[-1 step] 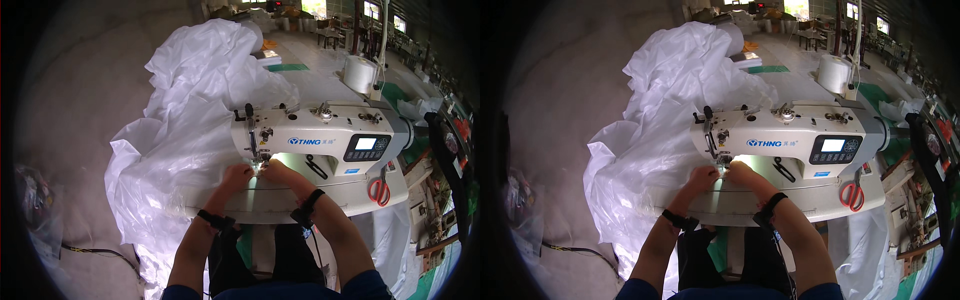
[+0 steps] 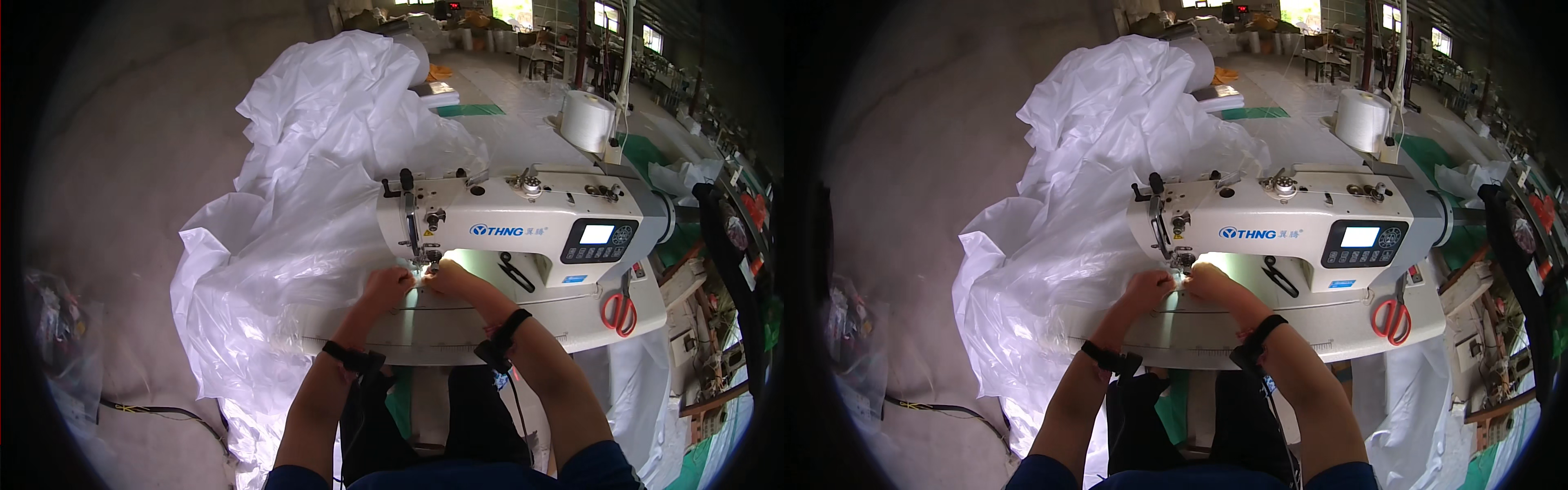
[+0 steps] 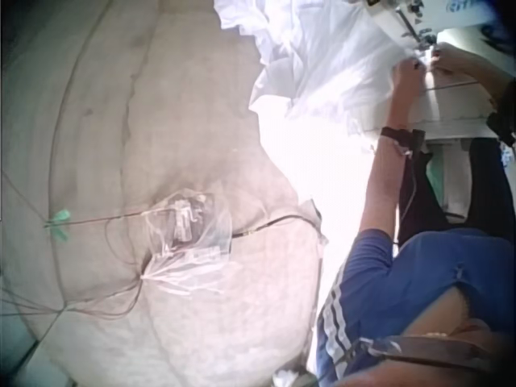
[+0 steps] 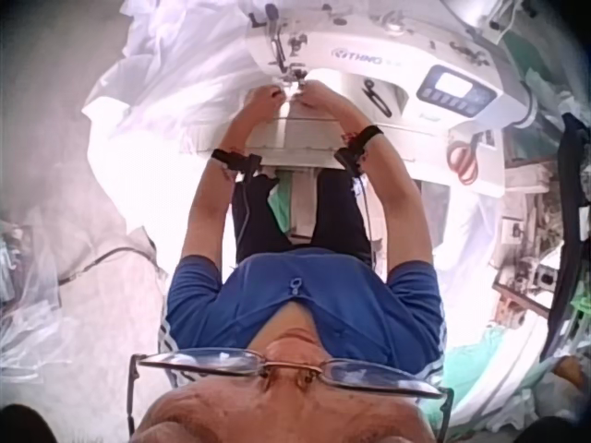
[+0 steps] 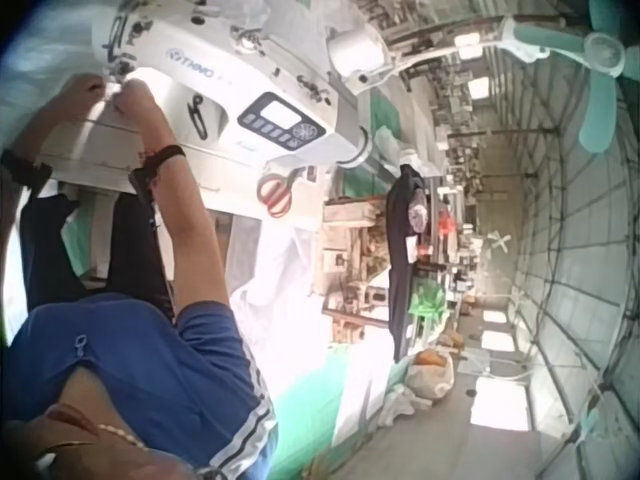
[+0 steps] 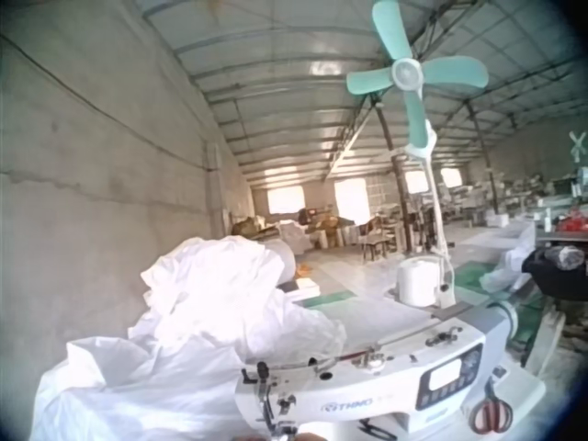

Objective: Sewing large white plastic or fabric sheets using an industrial sewing machine.

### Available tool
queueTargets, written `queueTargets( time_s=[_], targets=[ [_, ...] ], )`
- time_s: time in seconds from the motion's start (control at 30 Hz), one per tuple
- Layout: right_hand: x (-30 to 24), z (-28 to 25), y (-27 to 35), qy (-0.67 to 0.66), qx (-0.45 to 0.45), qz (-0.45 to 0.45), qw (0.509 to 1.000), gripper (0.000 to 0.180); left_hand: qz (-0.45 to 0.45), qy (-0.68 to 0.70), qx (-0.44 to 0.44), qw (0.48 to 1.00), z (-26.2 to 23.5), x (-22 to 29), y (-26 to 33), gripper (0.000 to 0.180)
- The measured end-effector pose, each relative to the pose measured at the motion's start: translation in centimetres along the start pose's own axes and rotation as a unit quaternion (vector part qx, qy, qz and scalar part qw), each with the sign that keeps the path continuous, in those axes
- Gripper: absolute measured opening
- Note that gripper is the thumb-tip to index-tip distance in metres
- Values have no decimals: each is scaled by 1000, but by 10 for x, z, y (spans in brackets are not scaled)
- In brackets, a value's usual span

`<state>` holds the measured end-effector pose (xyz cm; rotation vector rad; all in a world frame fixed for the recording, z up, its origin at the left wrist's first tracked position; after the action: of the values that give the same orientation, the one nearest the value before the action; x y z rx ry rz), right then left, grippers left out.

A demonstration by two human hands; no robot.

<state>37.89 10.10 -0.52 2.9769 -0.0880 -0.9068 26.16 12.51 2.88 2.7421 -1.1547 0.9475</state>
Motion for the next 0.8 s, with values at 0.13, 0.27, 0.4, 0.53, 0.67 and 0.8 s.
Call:
queueTargets(
  time_s=[0.13,0.27,0.4,0.53,0.67,0.8],
  targets=[
    [2,1,20,-114,-44,33,992,24,-25,10,-53,998,7,-3,-4,24],
    [2,-16,33,-161,114,-24,980,24,-2,15,-45,999,7,2,-5,24],
    [-10,-16,33,-78,152,-17,985,25,-37,26,-74,996,13,-8,-2,23],
    [4,-18,35,-108,107,82,985,25,89,-132,100,982,-15,44,13,23],
    [-1,-16,39,-114,73,85,987,22,112,-105,87,984,-3,42,20,18],
    [-3,-9,37,-89,96,59,990,24,89,-63,72,991,5,20,14,15]
  ],
)
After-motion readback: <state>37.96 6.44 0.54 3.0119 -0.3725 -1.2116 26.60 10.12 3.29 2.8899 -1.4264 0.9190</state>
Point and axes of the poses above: each hand's wrist, its own y-axis away from the middle knuckle, its own z-axis out of the palm, x = y × z, the point moved 10 cm from there along -y, towards the middle knuckle, and after that the axes turned 1 degree about -y, right-handed, at the moved point
